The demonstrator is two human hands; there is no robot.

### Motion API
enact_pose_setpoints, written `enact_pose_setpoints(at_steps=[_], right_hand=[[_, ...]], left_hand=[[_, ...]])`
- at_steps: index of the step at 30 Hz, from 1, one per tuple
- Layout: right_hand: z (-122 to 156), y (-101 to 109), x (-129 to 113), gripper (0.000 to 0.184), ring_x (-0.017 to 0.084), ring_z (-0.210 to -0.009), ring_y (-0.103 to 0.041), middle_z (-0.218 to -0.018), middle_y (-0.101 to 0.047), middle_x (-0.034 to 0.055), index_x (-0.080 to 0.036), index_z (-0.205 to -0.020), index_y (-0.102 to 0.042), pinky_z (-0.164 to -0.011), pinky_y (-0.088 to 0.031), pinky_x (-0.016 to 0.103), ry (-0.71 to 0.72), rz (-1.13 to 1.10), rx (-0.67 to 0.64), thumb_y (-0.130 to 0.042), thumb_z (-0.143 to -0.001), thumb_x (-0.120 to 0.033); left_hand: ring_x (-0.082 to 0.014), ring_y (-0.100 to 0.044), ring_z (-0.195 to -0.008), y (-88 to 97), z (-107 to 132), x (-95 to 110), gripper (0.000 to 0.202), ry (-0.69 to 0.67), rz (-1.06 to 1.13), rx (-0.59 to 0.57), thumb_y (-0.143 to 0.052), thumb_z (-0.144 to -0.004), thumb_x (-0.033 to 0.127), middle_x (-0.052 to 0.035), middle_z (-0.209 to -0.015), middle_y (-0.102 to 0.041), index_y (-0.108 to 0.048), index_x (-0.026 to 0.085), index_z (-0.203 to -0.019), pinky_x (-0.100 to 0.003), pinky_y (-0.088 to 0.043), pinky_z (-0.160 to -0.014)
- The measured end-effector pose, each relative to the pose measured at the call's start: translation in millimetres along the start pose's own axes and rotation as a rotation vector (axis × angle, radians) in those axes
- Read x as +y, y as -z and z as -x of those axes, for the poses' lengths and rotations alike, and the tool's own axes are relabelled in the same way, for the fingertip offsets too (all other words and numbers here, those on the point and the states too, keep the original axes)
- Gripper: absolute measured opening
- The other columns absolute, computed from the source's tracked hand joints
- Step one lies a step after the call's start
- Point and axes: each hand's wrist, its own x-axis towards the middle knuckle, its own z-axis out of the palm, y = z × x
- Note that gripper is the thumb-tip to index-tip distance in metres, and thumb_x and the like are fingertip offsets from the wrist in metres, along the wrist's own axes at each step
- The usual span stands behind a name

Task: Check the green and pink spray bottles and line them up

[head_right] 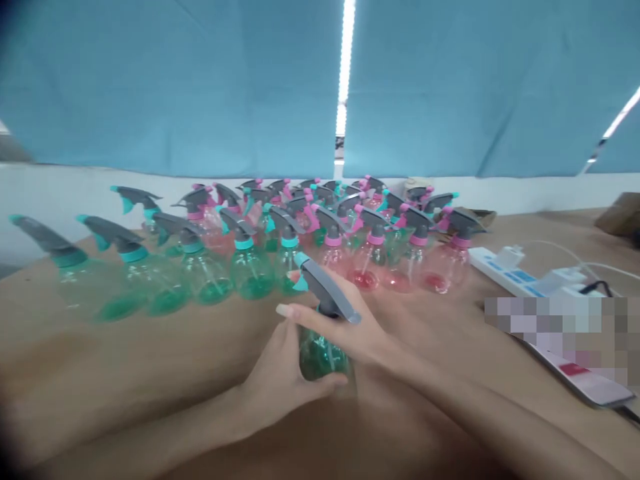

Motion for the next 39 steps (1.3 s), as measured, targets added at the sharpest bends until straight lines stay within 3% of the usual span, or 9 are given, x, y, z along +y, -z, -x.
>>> enact_pose_setpoints(at_steps=[2,5,8,11,19,27,30,34,39], right_hand=[[1,13,4,0.032,0.023,-0.094,-0.067,-0.102,-0.069,0.0028,-0.024,-0.104,-0.060,-0.079,-0.056,0.036,-0.080,-0.094,0.006,-0.066,-0.079,-0.042],[1,24,12,0.031,0.020,-0.107,-0.061,-0.108,-0.067,-0.0001,-0.026,-0.107,-0.059,-0.090,-0.050,0.033,-0.058,-0.152,-0.024,-0.064,-0.082,-0.043],[-1,27,18,0.028,0.018,-0.088,-0.063,-0.092,-0.066,-0.0014,-0.027,-0.103,-0.060,-0.073,-0.052,0.030,-0.045,-0.048,-0.009,-0.061,-0.083,-0.047],[-4,26,21,0.028,0.015,-0.065,-0.054,-0.071,-0.056,-0.0035,-0.027,-0.096,-0.059,-0.055,-0.044,0.026,-0.032,0.052,0.005,-0.057,-0.084,-0.052],[-10,31,27,0.021,0.011,-0.059,-0.040,-0.067,-0.042,-0.0057,-0.026,-0.083,-0.051,-0.052,-0.034,0.023,0.021,0.034,-0.084,-0.053,-0.089,-0.046],[-4,42,36,0.010,0.009,-0.066,-0.050,-0.077,-0.052,-0.0056,-0.025,-0.083,-0.050,-0.058,-0.040,0.021,0.067,0.053,-0.053,-0.056,-0.090,-0.028],[-7,42,34,0.009,0.009,-0.066,-0.049,-0.076,-0.052,-0.0054,-0.025,-0.086,-0.050,-0.058,-0.039,0.021,0.128,0.037,-0.064,-0.053,-0.092,-0.032],[-10,43,32,0.028,0.007,-0.056,-0.035,-0.065,-0.036,-0.0064,-0.022,-0.072,-0.040,-0.049,-0.030,0.021,0.158,0.082,-0.070,-0.049,-0.093,-0.037],[-11,43,27,0.026,0.008,-0.057,-0.039,-0.066,-0.041,-0.0057,-0.023,-0.075,-0.046,-0.050,-0.035,0.020,0.161,0.145,-0.047,-0.046,-0.094,-0.041]], left_hand=[[-0.0380,-0.049,-0.119,-9.2,-10,4,0.082,-0.001,-0.030,-0.008,-0.075,-0.070,0.054,-0.0133,-0.131,-0.050,-0.034,0.024,-0.135,-0.056,-0.040,-0.095],[-0.0385,-0.048,-0.120,-16.2,-18,5,0.088,-0.016,-0.089,-0.018,-0.074,-0.070,0.058,-0.0150,-0.133,-0.049,-0.030,0.022,-0.136,-0.057,-0.038,-0.096],[-0.0374,-0.045,-0.123,-13.5,-20,-1,0.092,-0.036,-0.126,-0.062,-0.074,-0.069,0.062,-0.0171,-0.136,-0.047,-0.028,0.019,-0.137,-0.055,-0.037,-0.098],[-0.0357,-0.042,-0.127,-1.5,-19,-14,0.093,-0.098,-0.146,-0.175,-0.071,-0.069,0.067,-0.0169,-0.138,-0.046,-0.030,0.019,-0.138,-0.051,-0.036,-0.101],[-0.0330,-0.028,-0.137,25.7,-5,-48,0.087,-0.056,-0.385,-0.403,-0.067,-0.079,0.056,-0.0157,-0.151,-0.030,-0.025,0.020,-0.147,-0.052,-0.027,-0.108],[-0.0321,-0.025,-0.139,22.2,-4,-48,0.073,-0.086,-0.488,-0.446,-0.058,-0.086,0.053,-0.0144,-0.152,-0.029,-0.037,0.015,-0.144,-0.053,-0.023,-0.110],[-0.0317,-0.026,-0.139,22.9,-5,-48,0.071,-0.099,-0.518,-0.443,-0.057,-0.086,0.054,-0.0135,-0.151,-0.031,-0.038,0.015,-0.143,-0.053,-0.024,-0.110],[-0.0311,-0.029,-0.138,21.8,-3,-51,0.068,-0.135,-0.543,-0.421,-0.052,-0.090,0.055,-0.0134,-0.151,-0.032,-0.036,0.015,-0.144,-0.052,-0.026,-0.109],[-0.0326,-0.031,-0.136,19.9,-2,-56,0.067,-0.149,-0.513,-0.382,-0.053,-0.089,0.053,-0.0121,-0.150,-0.034,-0.036,0.019,-0.144,-0.052,-0.029,-0.108]])
